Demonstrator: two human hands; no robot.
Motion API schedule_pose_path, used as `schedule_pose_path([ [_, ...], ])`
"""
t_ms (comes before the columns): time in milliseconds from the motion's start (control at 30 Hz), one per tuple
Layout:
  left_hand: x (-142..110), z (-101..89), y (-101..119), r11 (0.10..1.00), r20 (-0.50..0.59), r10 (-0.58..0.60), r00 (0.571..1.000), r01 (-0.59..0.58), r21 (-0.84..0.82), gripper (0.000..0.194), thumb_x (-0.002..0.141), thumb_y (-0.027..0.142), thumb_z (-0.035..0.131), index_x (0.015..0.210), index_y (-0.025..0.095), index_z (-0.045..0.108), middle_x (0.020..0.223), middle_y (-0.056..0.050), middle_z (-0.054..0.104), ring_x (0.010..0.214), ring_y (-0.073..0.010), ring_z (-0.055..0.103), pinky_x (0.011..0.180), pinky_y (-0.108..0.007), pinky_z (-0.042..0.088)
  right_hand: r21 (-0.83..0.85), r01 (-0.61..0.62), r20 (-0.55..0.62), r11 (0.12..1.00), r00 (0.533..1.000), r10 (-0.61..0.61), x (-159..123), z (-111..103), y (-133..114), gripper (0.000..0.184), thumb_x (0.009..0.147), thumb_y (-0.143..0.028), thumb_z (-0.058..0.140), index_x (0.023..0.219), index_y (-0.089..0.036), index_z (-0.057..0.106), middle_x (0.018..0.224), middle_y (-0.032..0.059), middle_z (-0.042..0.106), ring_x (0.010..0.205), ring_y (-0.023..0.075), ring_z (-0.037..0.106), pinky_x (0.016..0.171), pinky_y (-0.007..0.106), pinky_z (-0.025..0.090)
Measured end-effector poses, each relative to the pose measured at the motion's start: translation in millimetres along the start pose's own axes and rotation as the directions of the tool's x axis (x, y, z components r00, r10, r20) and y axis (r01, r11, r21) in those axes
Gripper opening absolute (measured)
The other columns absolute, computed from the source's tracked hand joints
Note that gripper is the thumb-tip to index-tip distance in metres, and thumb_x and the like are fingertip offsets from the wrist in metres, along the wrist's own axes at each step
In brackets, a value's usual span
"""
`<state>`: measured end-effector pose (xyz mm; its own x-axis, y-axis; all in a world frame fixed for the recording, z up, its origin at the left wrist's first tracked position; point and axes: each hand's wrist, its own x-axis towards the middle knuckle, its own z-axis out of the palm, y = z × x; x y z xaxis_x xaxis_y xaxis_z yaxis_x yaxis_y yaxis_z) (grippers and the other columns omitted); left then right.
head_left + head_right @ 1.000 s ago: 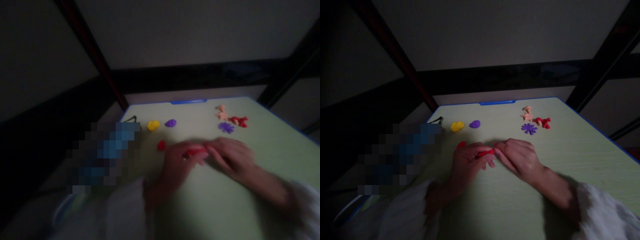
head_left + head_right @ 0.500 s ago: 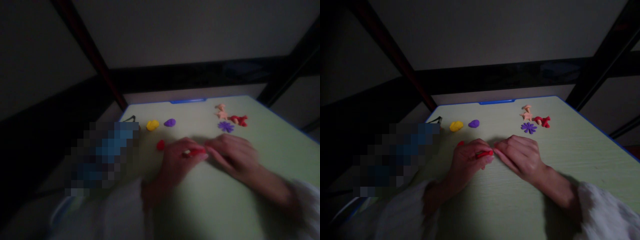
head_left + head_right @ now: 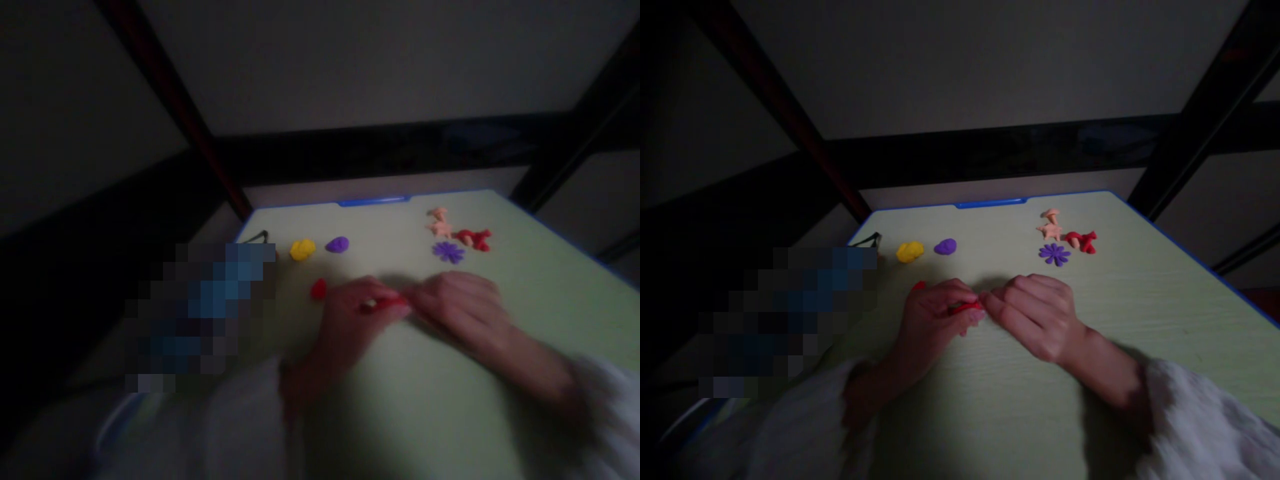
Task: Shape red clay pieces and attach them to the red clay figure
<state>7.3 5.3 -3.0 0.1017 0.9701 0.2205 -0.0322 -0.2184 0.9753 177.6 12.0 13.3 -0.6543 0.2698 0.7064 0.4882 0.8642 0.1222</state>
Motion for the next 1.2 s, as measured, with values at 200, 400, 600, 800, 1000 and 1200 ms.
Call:
schedule_pose_path([
  [200,-0.8,-1.2,1.0,0.998,0.033,0.044,0.998,-0.046,0.044,0.005,0.061,0.018,0.069,0.064,0.015,0.065,0.065,-0.001,0.06,0.056,-0.0084,0.054,0.044,-0.017,0.042,0.106,-0.096,-0.128,0.99,0.986,0.109,3.8,6.7,0.2,0.008,0.082,-0.011,0.052,0.084,-0.016,0.058,0.063,0.0038,0.063,0.054,0.0125,0.055,0.049,0.025,0.044],
  [400,-2.6,-3.8,-0.7,0.988,0.059,0.11,0.992,-0.115,0.1,0.007,0.065,0.02,0.068,0.067,0.015,0.063,0.069,-0.002,0.061,0.062,-0.0094,0.055,0.051,-0.019,0.045,0.243,-0.266,-0.102,0.933,0.949,0.297,5.0,5.5,-4.7,0.012,0.083,-0.011,0.05,0.082,-0.016,0.061,0.065,0.0038,0.064,0.055,0.0121,0.057,0.053,0.025,0.046],
  [600,-0.9,-5.7,-3.5,0.984,-0.024,0.169,0.985,-0.168,0.057,0.01,0.061,0.013,0.071,0.067,0.017,0.063,0.078,-0.001,0.054,0.068,-0.0084,0.053,0.051,-0.015,0.044,0.642,-0.562,0.237,0.522,0.793,0.561,7.4,16.4,-8.6,0.02,0.084,-0.024,0.053,0.068,-0.015,0.06,0.061,0.0003,0.057,0.054,0.0095,0.053,0.047,0.02,0.041],
  [800,0.5,-3.9,-4.5,0.986,-0.069,0.16,0.985,-0.155,0.066,0.013,0.058,0.007,0.069,0.064,0.017,0.066,0.074,0.0,0.052,0.068,-0.0089,0.052,0.052,-0.016,0.044,0.736,-0.596,0.304,0.321,0.715,0.63,10.1,21.8,-14.3,0.015,0.075,-0.029,0.064,0.07,-0.015,0.061,0.063,0.0005,0.058,0.056,0.0097,0.053,0.046,0.02,0.041],
  [1000,0.8,-2.2,0.6,0.997,-0.085,0.063,0.994,-0.058,0.058,0.014,0.06,0.015,0.072,0.072,0.016,0.067,0.077,-0.002,0.06,0.068,-0.0106,0.057,0.051,-0.018,0.046,0.706,-0.606,0.284,0.366,0.716,0.637,8.1,19.5,-7.7,0.016,0.08,-0.028,0.06,0.07,-0.015,0.063,0.064,0.0012,0.06,0.055,0.0097,0.053,0.046,0.02,0.042],
  [1200,2.2,-3.4,-0.8,0.995,-0.087,0.065,0.994,-0.058,0.082,0.007,0.064,0.019,0.069,0.07,0.016,0.065,0.079,-0.003,0.062,0.066,-0.0104,0.056,0.046,-0.017,0.042,0.679,-0.613,0.28,0.404,0.725,0.63,4.7,17.0,-1.8,0.01,0.08,-0.025,0.059,0.081,-0.016,0.063,0.066,0.0006,0.061,0.058,0.01,0.054,0.05,0.019,0.044],
])
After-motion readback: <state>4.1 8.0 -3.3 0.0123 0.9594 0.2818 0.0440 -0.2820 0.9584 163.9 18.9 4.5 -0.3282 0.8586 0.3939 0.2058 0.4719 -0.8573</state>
